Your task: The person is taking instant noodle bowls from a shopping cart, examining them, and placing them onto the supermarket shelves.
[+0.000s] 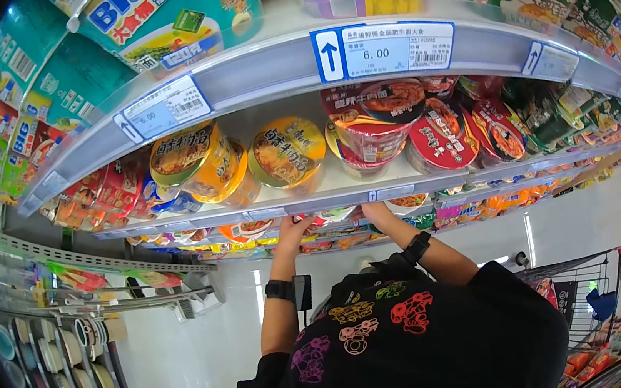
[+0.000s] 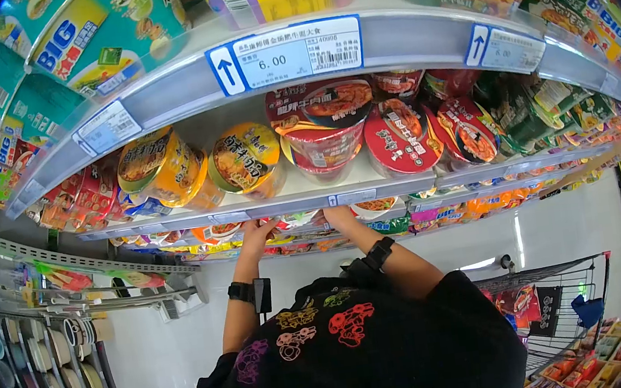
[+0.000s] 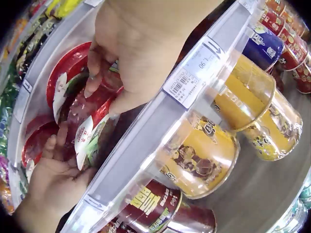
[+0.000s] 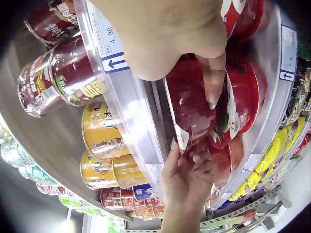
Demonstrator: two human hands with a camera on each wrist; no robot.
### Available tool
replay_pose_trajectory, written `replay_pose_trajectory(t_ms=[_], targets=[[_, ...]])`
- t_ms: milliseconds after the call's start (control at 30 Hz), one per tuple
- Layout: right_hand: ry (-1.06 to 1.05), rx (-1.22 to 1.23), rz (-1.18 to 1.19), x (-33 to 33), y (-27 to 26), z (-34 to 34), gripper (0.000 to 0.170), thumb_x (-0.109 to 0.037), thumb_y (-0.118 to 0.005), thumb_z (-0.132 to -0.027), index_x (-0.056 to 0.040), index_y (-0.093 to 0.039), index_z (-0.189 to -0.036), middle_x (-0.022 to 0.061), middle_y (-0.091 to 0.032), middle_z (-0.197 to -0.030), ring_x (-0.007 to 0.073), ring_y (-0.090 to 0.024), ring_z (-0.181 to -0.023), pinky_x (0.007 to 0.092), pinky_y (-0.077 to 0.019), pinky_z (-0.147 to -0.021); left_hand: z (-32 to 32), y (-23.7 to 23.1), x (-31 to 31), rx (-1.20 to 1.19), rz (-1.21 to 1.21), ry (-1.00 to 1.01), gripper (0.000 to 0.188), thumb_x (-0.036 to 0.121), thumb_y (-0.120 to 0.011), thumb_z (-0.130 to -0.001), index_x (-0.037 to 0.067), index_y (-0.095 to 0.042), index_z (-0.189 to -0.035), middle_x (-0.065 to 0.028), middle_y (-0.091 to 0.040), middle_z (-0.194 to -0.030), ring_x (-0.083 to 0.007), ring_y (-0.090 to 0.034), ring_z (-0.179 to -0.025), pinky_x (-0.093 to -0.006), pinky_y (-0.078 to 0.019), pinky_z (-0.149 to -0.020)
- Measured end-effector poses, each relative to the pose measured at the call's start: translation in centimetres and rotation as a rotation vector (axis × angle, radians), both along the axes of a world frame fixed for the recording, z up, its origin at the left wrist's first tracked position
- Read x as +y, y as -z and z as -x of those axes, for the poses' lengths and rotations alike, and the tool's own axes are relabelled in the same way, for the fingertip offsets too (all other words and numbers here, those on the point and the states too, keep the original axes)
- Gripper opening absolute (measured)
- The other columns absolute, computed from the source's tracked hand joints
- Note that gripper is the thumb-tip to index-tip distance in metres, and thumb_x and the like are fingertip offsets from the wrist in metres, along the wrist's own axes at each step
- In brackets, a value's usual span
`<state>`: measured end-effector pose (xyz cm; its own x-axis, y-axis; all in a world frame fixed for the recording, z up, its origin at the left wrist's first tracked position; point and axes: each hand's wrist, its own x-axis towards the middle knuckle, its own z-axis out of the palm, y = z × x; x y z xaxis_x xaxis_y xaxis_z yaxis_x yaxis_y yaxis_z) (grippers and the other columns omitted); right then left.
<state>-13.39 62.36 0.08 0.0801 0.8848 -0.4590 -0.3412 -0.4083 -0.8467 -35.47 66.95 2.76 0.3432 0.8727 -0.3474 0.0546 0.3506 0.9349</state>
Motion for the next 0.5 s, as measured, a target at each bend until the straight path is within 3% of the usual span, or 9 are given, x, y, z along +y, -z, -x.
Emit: replay_pose_trajectory(t_ms=[133, 233, 333, 500], targets=[[-0.140, -0.044, -0.081, 1.2, 0.0, -0.4, 0.027, -0.019, -0.038, -0.091, 0.0020, -0.049, -0.105, 0.0176, -0.061, -0.086, 0.0234, -0.063, -0.072, 0.0317, -0.0544, -0.063, 0.1, 1.1, 1.0, -0.042, 0.010, -0.045, 0.026, 0.013, -0.063, -0.076, -0.001, -0.055, -0.097, -0.0090, -0.063, -0.084, -0.0147, -0.061, -0.067, -0.0236, -0.0451, -0.055], [-0.108, -0.047, -0.090, 1.1, 0.5, -0.3, 0.032, -0.026, -0.039, -0.092, 0.0020, -0.051, -0.101, 0.0160, -0.061, -0.090, 0.0245, -0.062, -0.075, 0.0317, -0.0536, -0.066, -0.4, 1.4, 1.0, -0.095, 0.011, -0.105, 0.025, 0.011, -0.062, -0.077, -0.002, -0.055, -0.098, -0.0098, -0.063, -0.085, -0.0167, -0.062, -0.070, -0.0259, -0.0485, -0.061], [-0.071, -0.043, -0.004, 0.7, -1.0, -0.2, 0.033, -0.028, -0.039, -0.092, 0.0010, -0.051, -0.102, 0.0154, -0.061, -0.090, 0.0239, -0.062, -0.078, 0.0323, -0.0533, -0.067, -0.5, 0.6, 0.8, -0.120, -0.015, 0.001, 0.025, 0.013, -0.060, -0.079, -0.001, -0.055, -0.099, -0.0072, -0.061, -0.087, -0.0148, -0.060, -0.074, -0.0272, -0.0490, -0.066], [-0.016, -0.037, -0.012, -0.1, -1.6, 0.1, 0.038, -0.034, -0.040, -0.091, -0.0010, -0.047, -0.108, 0.0135, -0.061, -0.089, 0.0223, -0.062, -0.080, 0.0337, -0.0522, -0.067, 0.0, 0.5, -0.4, -0.140, -0.075, -0.104, 0.051, 0.010, -0.059, -0.079, 0.000, -0.036, -0.123, -0.0141, -0.052, -0.112, -0.0178, -0.061, -0.073, -0.0267, -0.0494, -0.064]])
